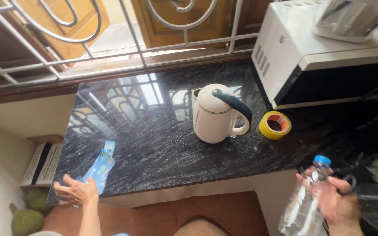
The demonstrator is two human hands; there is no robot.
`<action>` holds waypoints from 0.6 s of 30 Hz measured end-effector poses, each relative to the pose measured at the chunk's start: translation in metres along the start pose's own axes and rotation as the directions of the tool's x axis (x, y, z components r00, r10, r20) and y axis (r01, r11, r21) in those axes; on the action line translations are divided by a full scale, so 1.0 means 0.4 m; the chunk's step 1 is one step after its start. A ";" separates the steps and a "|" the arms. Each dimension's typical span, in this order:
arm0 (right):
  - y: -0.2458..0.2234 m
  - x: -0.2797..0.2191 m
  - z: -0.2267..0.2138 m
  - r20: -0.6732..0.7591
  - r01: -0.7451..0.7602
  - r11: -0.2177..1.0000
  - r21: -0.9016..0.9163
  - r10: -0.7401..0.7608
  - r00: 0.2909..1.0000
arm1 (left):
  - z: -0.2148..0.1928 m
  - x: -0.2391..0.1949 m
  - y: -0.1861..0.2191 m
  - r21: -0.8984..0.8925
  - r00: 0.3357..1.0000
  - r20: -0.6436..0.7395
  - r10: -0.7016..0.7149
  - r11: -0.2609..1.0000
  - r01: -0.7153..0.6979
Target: The person picks up an empty plastic water bottle at a kitchen counter, uses scissors to cut and peel the printed label off the bottle, and places the bottle into the sink with other bottles. They repeat the label-cutting on another bottle and set the removed label pieces on the counter.
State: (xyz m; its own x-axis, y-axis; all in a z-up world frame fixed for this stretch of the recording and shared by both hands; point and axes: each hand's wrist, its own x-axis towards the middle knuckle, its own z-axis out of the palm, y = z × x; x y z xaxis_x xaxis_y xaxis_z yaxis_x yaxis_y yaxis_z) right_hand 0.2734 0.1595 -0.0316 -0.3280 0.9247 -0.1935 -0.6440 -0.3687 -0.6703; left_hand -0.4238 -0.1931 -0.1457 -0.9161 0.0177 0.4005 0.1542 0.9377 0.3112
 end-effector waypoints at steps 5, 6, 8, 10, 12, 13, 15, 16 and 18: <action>0.007 -0.014 0.110 -0.013 0.071 0.989 -0.131 -0.074 0.997 | -0.188 -0.080 0.372 -0.658 0.787 -0.467 0.404 0.436 -0.614; 0.010 -0.028 0.133 -0.024 0.084 0.989 -0.124 -0.087 0.996 | -0.293 -0.133 0.499 -0.662 0.780 -0.469 0.414 0.420 -0.621; 0.009 -0.066 0.170 -0.023 0.122 0.978 -0.172 -0.127 0.992 | -0.523 -0.321 0.691 -0.745 0.724 -0.165 0.670 0.396 -0.537; -0.004 -0.112 0.174 -0.043 0.163 0.965 -0.205 -0.175 0.984 | -0.572 -0.506 0.802 -0.934 0.552 0.142 0.822 0.295 -0.199; -0.019 -0.170 0.135 -0.067 0.197 0.950 -0.241 -0.218 0.974 | -0.615 -0.674 0.860 -0.936 0.211 0.333 0.919 0.296 0.190; -0.027 -0.201 0.092 -0.081 0.267 0.922 -0.282 -0.300 0.951 | -0.627 -0.747 0.872 -0.917 -0.038 0.307 0.951 0.307 0.255; -0.076 -0.281 -0.053 -0.103 0.348 0.879 -0.327 -0.399 0.911 | -0.668 -0.848 0.887 -0.892 -0.303 0.234 0.924 0.328 0.311; -0.117 -0.332 -0.156 -0.186 0.367 0.883 -0.291 -0.429 0.884 | -0.697 -0.876 0.893 -0.919 -0.331 0.185 0.925 0.282 0.274; -0.207 -0.411 -0.520 -0.280 0.389 0.886 -0.253 -0.452 0.847 | -0.707 -0.926 0.902 -0.943 -0.371 0.138 0.918 0.236 0.236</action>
State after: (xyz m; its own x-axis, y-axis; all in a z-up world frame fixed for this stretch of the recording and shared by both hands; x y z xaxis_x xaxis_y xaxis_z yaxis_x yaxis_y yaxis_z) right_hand 0.5246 0.0580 -0.0933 0.2065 0.9765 -0.0614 -0.5230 0.0571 -0.8504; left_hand 0.0760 0.0407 0.0621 0.4306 0.9023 0.0187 0.1692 -0.1011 0.9804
